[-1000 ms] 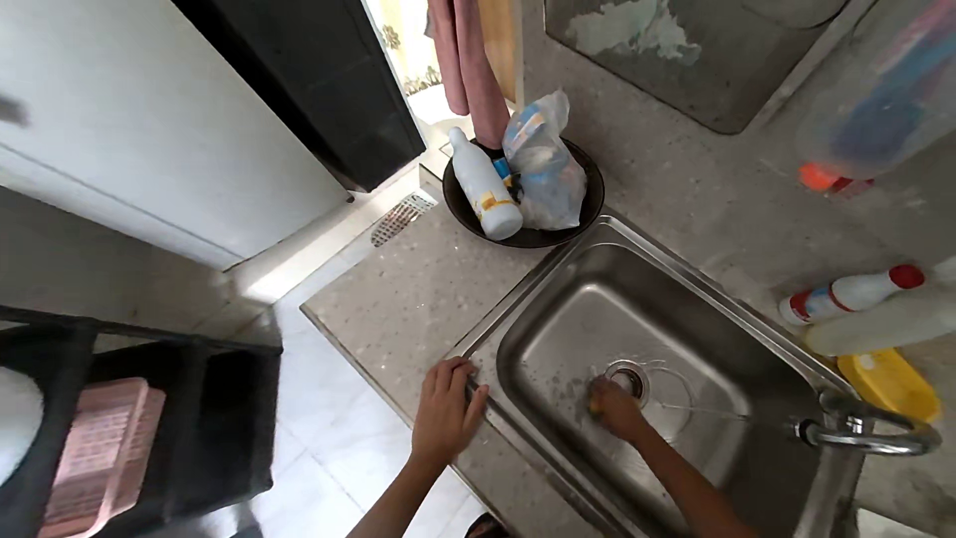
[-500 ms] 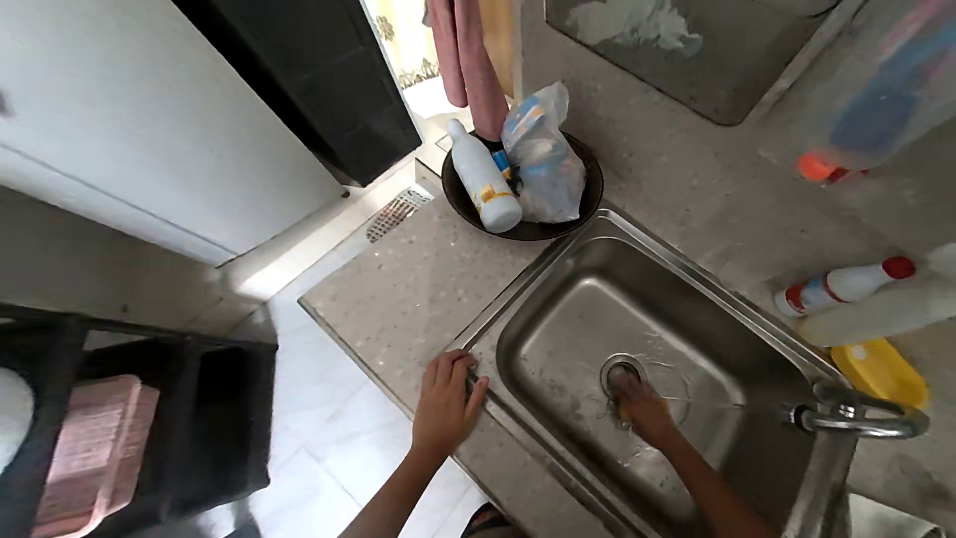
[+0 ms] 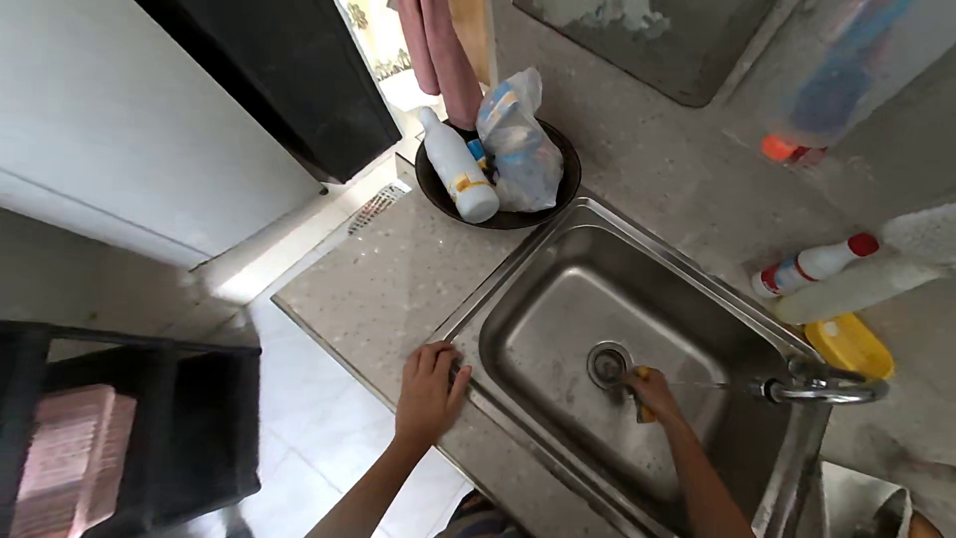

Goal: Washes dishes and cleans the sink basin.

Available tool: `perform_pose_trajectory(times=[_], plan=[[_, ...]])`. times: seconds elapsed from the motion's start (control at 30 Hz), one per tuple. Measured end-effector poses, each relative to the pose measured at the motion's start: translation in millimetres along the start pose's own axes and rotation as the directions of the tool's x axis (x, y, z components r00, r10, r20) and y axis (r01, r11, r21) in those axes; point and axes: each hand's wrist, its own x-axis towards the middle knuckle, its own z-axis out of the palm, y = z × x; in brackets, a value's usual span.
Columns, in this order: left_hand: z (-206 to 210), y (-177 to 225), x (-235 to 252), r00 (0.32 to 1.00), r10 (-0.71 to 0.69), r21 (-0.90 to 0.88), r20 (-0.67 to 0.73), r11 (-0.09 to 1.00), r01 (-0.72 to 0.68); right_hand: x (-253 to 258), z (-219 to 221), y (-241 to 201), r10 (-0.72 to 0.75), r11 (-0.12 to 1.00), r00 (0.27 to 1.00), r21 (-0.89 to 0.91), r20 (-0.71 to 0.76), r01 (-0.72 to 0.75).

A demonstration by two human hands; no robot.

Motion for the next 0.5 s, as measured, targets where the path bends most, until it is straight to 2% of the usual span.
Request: perform_pose_trajectory(times=[0.07,0.13,0.27,0.37,0.5], plan=[[0,0,0,1.0,0.0,0.006,0.0,1.0,0.0,11,23,-8,0.008,0.993,0.993,-0.115,0.114,0.006],[1,-2,0,1.0,0.006,0.009,-0.008,1.0,-0.006,19,46,-11,0.051,0.969,0.986,-0.248,0.16,-0.01],[3,-3,-1,1.0,0.008,0.011,-0.027,1.0,-0.008,14,73,-23,0.15,0.84,0.987,-0.534,0.061,-0.095],[5,-4,-2,0.999,0.02,0.013,-0.04,1.0,-0.019,13,71,-28,0.184,0.791,0.981,-0.601,0.06,-0.111],[3,-1,-2,0.999,0.011,-0.002,-0.035,1.0,-0.011,19,60,-22,0.157,0.817,0.976,-0.575,0.148,-0.045]])
